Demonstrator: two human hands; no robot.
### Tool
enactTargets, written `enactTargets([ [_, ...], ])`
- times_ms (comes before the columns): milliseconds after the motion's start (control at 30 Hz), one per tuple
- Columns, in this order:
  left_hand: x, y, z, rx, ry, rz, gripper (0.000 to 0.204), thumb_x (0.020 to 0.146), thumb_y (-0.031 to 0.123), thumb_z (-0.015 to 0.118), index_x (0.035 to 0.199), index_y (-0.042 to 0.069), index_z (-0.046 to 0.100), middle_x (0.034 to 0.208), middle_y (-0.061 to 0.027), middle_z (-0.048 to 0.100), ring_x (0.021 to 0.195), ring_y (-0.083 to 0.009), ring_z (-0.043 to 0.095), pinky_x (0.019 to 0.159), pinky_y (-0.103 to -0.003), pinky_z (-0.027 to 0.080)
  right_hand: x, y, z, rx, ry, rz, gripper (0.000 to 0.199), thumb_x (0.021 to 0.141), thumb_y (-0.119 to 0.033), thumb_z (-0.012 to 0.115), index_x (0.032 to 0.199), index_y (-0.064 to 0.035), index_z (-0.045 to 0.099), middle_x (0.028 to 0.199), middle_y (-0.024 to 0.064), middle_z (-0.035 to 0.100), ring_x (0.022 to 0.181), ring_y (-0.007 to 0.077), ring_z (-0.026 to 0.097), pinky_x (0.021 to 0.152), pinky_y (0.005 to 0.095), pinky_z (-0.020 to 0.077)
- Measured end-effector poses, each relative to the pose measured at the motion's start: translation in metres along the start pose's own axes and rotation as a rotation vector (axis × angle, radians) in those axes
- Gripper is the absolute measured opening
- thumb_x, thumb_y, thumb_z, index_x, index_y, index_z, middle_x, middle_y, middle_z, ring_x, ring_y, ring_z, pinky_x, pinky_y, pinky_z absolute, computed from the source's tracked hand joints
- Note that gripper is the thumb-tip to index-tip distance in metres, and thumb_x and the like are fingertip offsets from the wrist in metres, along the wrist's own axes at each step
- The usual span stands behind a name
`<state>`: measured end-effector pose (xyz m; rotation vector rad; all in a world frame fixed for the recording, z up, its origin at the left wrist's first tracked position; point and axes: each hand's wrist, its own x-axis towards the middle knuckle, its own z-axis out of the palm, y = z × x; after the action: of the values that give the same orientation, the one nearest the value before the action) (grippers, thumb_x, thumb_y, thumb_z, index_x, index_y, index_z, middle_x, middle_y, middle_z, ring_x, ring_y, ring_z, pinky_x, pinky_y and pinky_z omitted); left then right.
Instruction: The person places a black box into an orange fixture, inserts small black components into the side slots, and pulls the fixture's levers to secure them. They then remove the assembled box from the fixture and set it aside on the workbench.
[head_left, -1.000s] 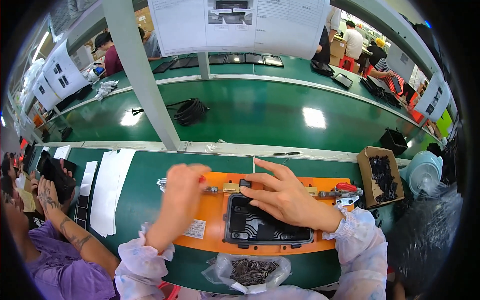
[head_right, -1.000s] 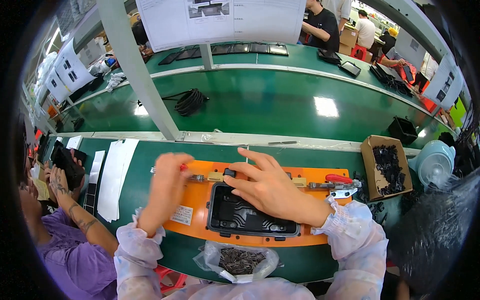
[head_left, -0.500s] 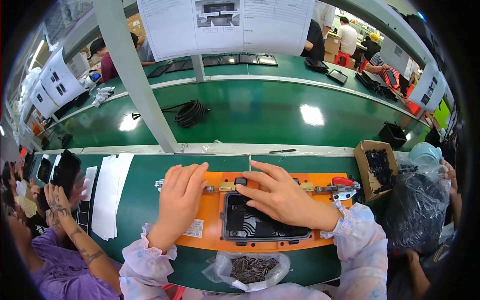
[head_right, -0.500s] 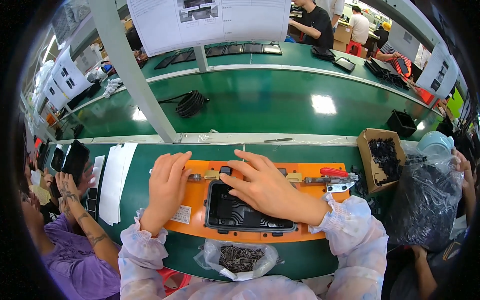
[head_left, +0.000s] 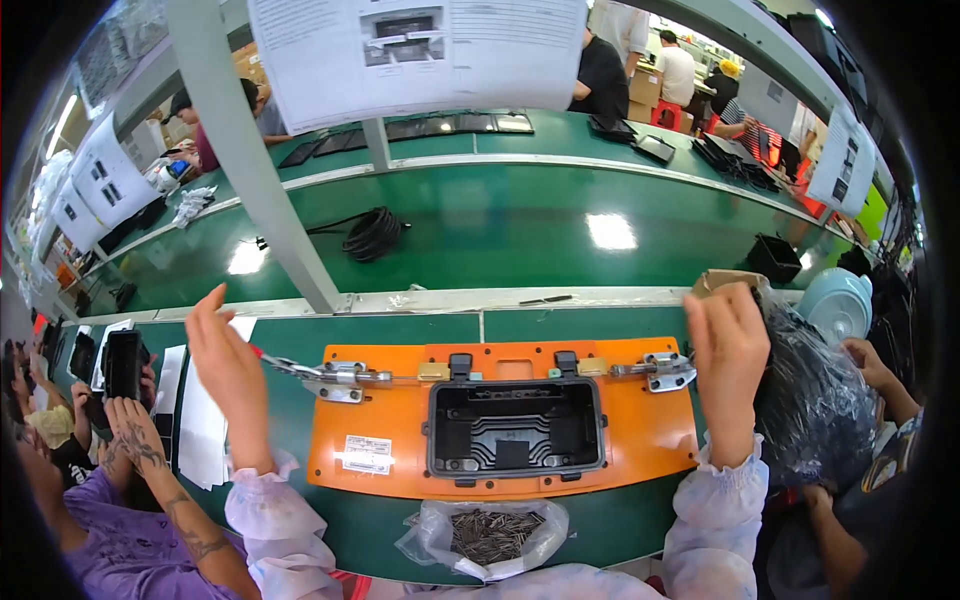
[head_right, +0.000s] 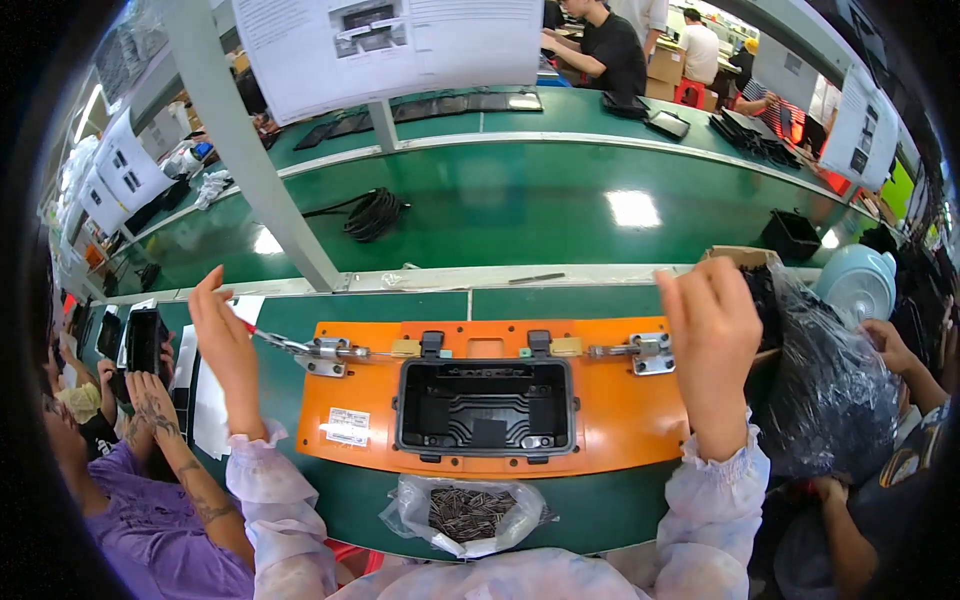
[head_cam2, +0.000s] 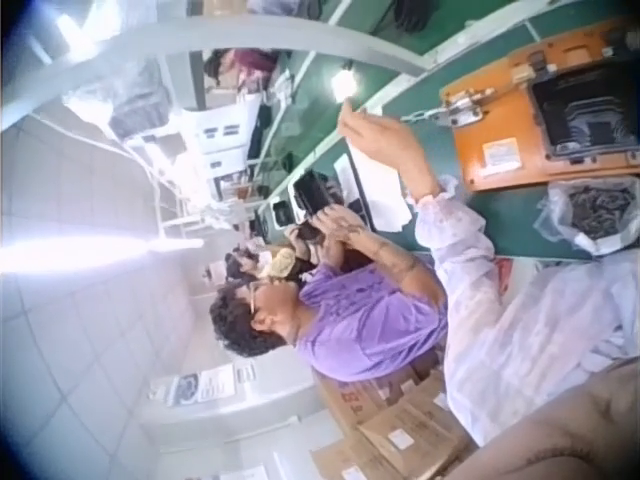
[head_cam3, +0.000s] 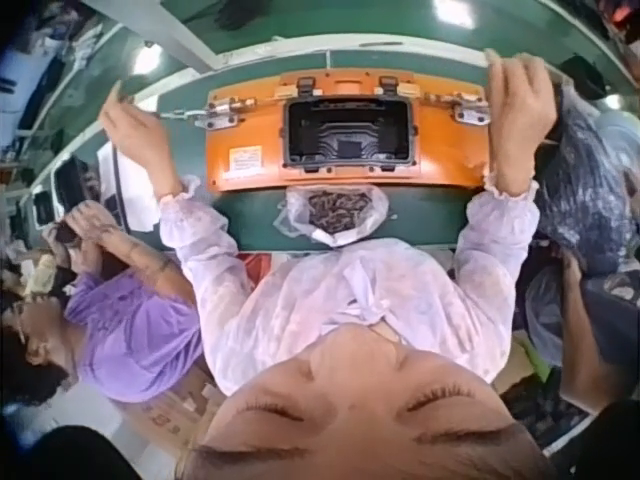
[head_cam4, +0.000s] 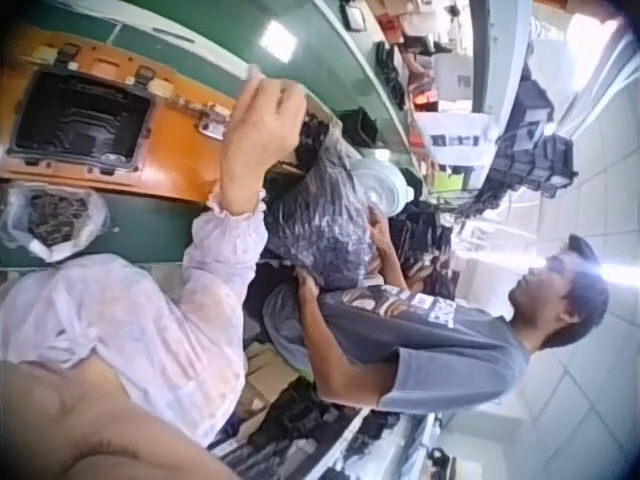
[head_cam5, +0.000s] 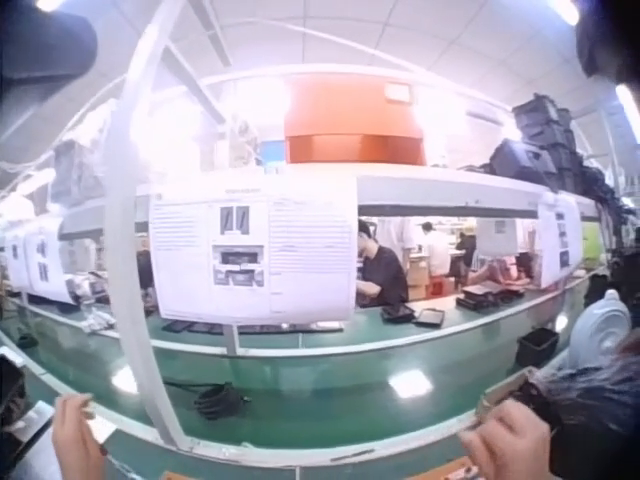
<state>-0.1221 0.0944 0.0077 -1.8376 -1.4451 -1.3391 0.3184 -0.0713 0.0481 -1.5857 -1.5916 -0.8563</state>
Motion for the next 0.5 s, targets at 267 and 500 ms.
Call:
enactTargets([
  [267, -0.039, -0.111, -0.004, 0.053, -0.662, -0.262, 0.025, 0.097, 0.009, 0.046, 0.113, 0.002, 0.063, 0.092, -0.0222, 0.07, 0.085, -0.0406, 0.067, 0.076, -0.047, 0.05, -0.019, 0.052, -0.011, 0.303, -0.006, 0.495, 0.021, 0.102, -0.017, 0.058, 0.089, -0.0005, 0.06, 0.065, 0.0079, 0.056, 0.058, 0.0135, 0.058, 0.054, 0.0297, 0.0432],
  [500, -0.028, -0.061, -0.014, 0.081, -0.326, -0.054, 0.024, 0.102, 0.01, 0.049, 0.117, -0.002, 0.063, 0.113, -0.0193, 0.068, 0.103, -0.0356, 0.065, 0.091, -0.043, 0.049, -0.053, 0.091, -0.029, 0.112, -0.09, 0.849, 0.025, 0.106, -0.02, 0.047, 0.105, -0.0004, 0.062, 0.077, 0.0112, 0.065, 0.062, 0.0168, 0.067, 0.049, 0.0305, 0.0495],
])
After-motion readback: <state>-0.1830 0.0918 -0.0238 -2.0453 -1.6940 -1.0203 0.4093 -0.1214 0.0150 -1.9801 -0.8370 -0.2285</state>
